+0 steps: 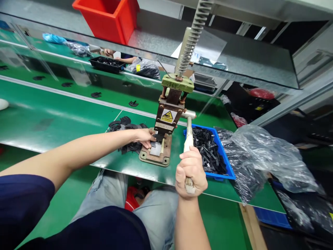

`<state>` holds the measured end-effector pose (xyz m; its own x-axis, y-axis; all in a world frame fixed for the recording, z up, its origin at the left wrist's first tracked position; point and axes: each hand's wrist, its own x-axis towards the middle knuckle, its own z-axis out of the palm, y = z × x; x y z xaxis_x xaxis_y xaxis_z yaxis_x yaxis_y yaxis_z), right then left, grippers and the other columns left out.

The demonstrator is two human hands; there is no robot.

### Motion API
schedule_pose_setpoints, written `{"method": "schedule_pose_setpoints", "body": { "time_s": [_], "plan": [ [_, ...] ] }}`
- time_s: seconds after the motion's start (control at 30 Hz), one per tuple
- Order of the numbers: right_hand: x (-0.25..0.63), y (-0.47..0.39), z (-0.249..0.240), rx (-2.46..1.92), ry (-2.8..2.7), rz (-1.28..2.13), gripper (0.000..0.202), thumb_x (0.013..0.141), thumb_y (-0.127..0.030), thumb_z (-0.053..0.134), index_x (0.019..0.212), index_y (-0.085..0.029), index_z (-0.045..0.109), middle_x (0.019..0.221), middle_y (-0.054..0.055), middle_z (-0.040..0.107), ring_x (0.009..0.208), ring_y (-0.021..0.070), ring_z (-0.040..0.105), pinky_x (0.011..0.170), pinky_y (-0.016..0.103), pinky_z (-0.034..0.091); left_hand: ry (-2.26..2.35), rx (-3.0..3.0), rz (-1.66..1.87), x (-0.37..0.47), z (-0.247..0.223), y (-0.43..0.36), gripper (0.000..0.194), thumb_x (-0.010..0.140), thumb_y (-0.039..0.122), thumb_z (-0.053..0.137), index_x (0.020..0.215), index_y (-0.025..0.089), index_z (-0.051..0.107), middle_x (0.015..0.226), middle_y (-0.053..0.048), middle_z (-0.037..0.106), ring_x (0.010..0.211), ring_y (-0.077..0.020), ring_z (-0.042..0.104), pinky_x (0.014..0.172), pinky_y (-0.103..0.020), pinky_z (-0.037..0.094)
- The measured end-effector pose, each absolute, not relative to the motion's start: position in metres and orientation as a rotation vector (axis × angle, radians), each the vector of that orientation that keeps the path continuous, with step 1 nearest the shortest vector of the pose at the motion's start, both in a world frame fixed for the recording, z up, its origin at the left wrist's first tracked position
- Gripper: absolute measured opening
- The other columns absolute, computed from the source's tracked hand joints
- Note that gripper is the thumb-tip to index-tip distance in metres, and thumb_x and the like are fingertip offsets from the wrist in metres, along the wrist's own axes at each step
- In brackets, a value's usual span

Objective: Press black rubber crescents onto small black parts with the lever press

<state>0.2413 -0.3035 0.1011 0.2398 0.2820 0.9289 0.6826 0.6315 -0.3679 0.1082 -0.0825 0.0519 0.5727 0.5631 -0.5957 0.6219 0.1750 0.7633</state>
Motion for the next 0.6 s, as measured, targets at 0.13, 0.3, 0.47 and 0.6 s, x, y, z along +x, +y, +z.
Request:
{"method": "schedule_pose_setpoints", "body": {
  "time_s": [0.13,0.3,0.47,0.6],
  "plan": [
    [0.24,-0.301,0.1,-0.892,-1.319,-0.326,0.026,0.083,-0.016,0.063,0.06,-0.02,0.051,0.063,-0.005,0.059,0.074,0.0165,0.066,0.1,0.059,0.055,1.058,1.423,-0.057,0.111,0.047,-0.078,0.039,0.095,0.028,0.073,0.128,0.016,0.057,0.065,-0.001,0.068,0.054,-0.0153,0.071,0.055,-0.02,0.061],
    [0.242,-0.3,0.1,-0.881,-1.32,-0.343,0.027,0.083,-0.017,0.064,0.059,-0.02,0.05,0.062,-0.005,0.057,0.074,0.0166,0.066,0.099,0.058,0.055,1.032,1.431,-0.078,0.112,0.045,-0.075,0.034,0.092,0.027,0.076,0.119,0.016,0.06,0.067,-0.003,0.069,0.053,-0.0154,0.07,0.053,-0.02,0.06],
    [0.246,-0.304,0.103,-0.903,-1.399,-0.337,0.026,0.083,-0.016,0.065,0.061,-0.021,0.053,0.065,-0.003,0.059,0.076,0.0178,0.066,0.1,0.059,0.055,1.052,1.485,0.108,0.106,0.054,-0.085,0.024,0.093,0.032,0.074,0.107,0.017,0.061,0.069,-0.001,0.066,0.051,-0.0152,0.068,0.051,-0.022,0.058],
    [0.245,-0.304,0.105,-0.892,-1.383,-0.339,0.025,0.082,-0.014,0.066,0.061,-0.02,0.055,0.065,-0.002,0.06,0.075,0.0189,0.066,0.098,0.059,0.055,0.762,1.397,0.176,0.084,0.058,-0.089,0.022,0.093,0.033,0.073,0.099,0.015,0.063,0.094,-0.009,0.073,0.072,-0.0177,0.076,0.061,-0.025,0.061]
  ]
}}
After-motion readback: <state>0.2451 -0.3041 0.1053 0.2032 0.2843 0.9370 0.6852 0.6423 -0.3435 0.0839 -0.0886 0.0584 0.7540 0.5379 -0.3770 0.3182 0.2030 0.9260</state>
